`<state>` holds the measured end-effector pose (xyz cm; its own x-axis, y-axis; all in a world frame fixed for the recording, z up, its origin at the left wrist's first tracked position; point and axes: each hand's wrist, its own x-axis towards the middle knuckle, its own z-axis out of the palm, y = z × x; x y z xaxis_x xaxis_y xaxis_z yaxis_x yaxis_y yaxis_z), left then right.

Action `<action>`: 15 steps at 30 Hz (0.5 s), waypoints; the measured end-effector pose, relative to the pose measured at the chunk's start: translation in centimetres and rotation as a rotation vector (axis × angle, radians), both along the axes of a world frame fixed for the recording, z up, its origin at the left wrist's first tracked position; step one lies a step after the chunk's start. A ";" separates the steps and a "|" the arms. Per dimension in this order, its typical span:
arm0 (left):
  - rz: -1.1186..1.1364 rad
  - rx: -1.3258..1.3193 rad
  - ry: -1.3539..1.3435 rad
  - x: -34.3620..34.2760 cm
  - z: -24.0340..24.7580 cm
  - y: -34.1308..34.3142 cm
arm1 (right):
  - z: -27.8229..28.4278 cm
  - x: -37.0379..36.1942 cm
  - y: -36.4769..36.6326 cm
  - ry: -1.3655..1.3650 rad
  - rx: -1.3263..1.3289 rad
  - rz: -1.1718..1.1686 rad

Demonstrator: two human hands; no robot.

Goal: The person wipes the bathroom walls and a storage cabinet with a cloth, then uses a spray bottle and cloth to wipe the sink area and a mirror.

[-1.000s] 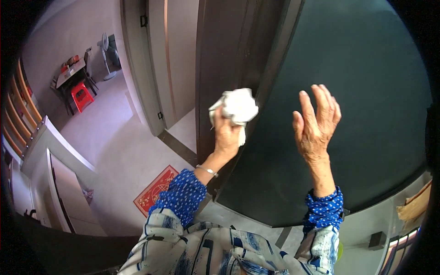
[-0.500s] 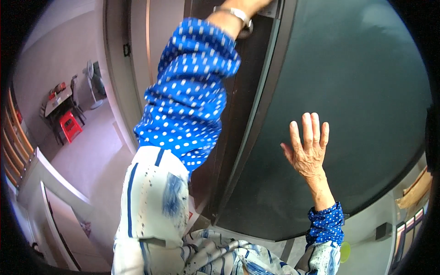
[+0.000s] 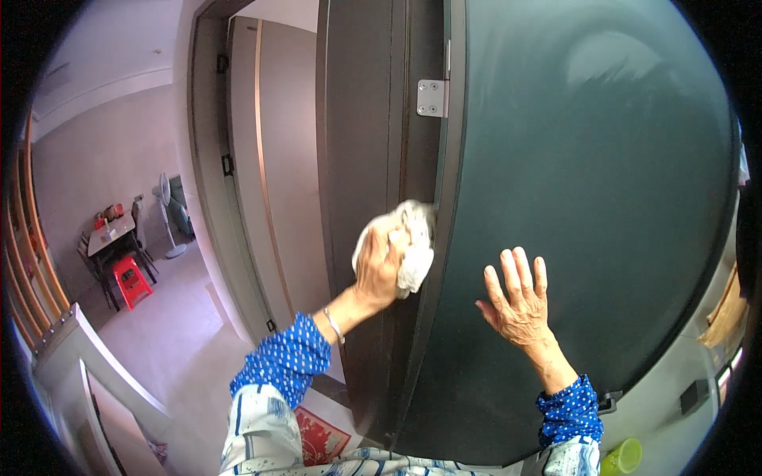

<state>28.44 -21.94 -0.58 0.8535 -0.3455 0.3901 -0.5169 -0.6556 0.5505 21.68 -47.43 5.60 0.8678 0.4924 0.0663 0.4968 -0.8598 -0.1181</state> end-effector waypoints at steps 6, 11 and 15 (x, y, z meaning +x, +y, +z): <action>0.092 -0.288 -0.310 22.7 5.8 -2.6 | 1.3 0.2 0.6 -0.015 -0.003 0.011; 0.009 -0.315 -0.403 32.9 11.8 -3.5 | 2.3 5.0 -0.1 -0.233 -0.024 -0.007; -0.087 -0.303 -0.633 35.7 19.1 -4.8 | 5.1 9.8 -1.9 -0.497 -0.129 -0.068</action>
<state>64.17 -26.72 18.56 0.4049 -0.2001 0.8922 -0.8417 -0.4626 0.2783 31.46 -49.33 10.65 0.7771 0.4677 0.4211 0.4087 -0.8839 0.2274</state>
